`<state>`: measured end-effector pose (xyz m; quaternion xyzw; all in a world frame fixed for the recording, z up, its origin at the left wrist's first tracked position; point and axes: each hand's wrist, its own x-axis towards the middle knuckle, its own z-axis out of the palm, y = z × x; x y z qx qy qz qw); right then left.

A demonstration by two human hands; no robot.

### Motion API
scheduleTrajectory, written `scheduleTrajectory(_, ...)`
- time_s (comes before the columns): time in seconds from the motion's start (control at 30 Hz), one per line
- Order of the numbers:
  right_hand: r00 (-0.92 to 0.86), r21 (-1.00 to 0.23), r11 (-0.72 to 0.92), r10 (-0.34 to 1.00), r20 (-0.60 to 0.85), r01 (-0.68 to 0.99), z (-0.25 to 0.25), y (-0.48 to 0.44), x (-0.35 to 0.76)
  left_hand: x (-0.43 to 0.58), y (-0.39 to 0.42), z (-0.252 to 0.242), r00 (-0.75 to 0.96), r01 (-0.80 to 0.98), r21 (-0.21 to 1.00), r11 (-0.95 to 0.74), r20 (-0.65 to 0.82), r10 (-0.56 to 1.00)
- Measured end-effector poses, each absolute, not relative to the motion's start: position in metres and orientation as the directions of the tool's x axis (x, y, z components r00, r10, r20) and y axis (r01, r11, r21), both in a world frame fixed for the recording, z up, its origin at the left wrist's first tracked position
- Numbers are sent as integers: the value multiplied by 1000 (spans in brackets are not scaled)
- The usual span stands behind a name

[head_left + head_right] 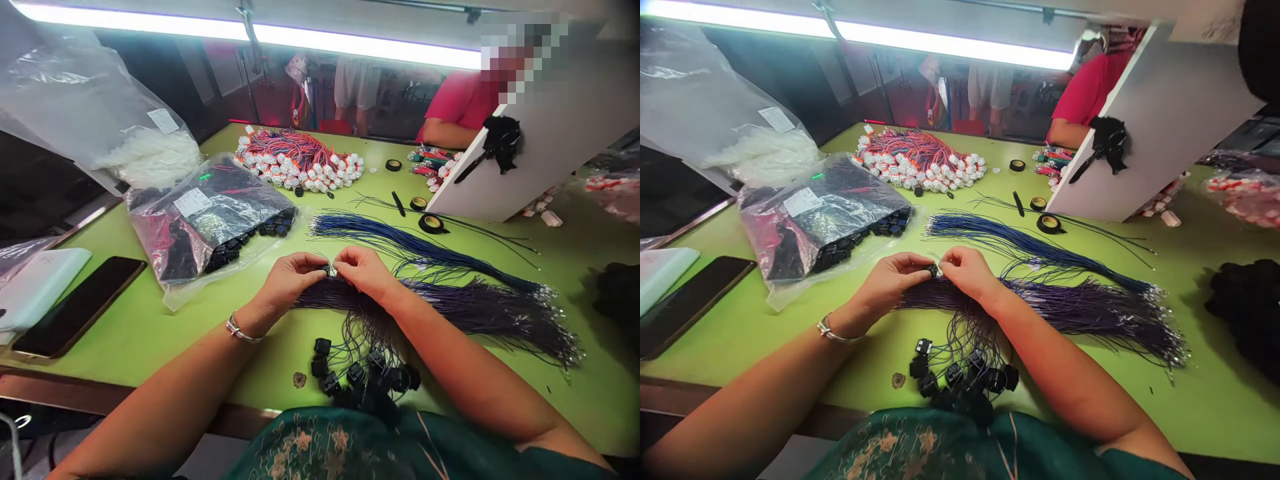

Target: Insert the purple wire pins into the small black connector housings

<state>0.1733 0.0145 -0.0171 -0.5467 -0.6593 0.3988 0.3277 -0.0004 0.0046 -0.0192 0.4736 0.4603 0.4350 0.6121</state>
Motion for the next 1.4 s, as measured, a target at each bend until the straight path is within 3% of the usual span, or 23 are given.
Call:
scheduleTrajectory(0.1, -213, -712, 215, 973, 93, 668, -8, 34, 175, -3, 3, -16, 250, -53, 981, 187, -168, 954)
scheduleTrajectory(0.27, -303, -316, 318, 948, 97, 894, -12, 80, 154, -2, -1, -16, 341, -41, 982, 184, -160, 926)
scheduleTrajectory(0.43, -328, -202, 335, 942, 66, 920, -22, 102, 133, 0, -2, -16, 395, -101, 972, 213, -158, 905)
scheduleTrajectory(0.53, -364, -283, 381, 924, 112, 880, -22, 104, 138, -1, -1, -17, 379, -120, 966, 231, -171, 910)
scheduleTrajectory(0.63, -267, -590, 327, 945, 188, 738, -11, 104, 160, -4, 1, -21, 348, -150, 950, 272, -207, 914)
scheduleTrajectory(0.7, -138, -819, 214, 977, 165, 533, 2, 99, 180, -5, 2, -23, 325, -171, 944, 283, -217, 920)
scheduleTrajectory(0.77, -84, -939, 121, 992, 99, 322, 16, 86, 198, -5, 3, -23, 301, -202, 939, 279, -212, 930)
scheduleTrajectory(0.87, -95, -970, 105, 992, 86, 218, 27, 54, 208, -3, 4, -21, 264, -295, 910, 292, -216, 940)
scheduleTrajectory(1.03, -128, -948, 138, 986, 105, 287, 8, 14, 189, -2, 5, -18, 283, -406, 847, 342, -240, 929)
scheduleTrajectory(1.4, -184, -874, 210, 973, 142, 438, -13, 6, 179, -6, 10, -25, 336, -438, 793, 424, -293, 895)
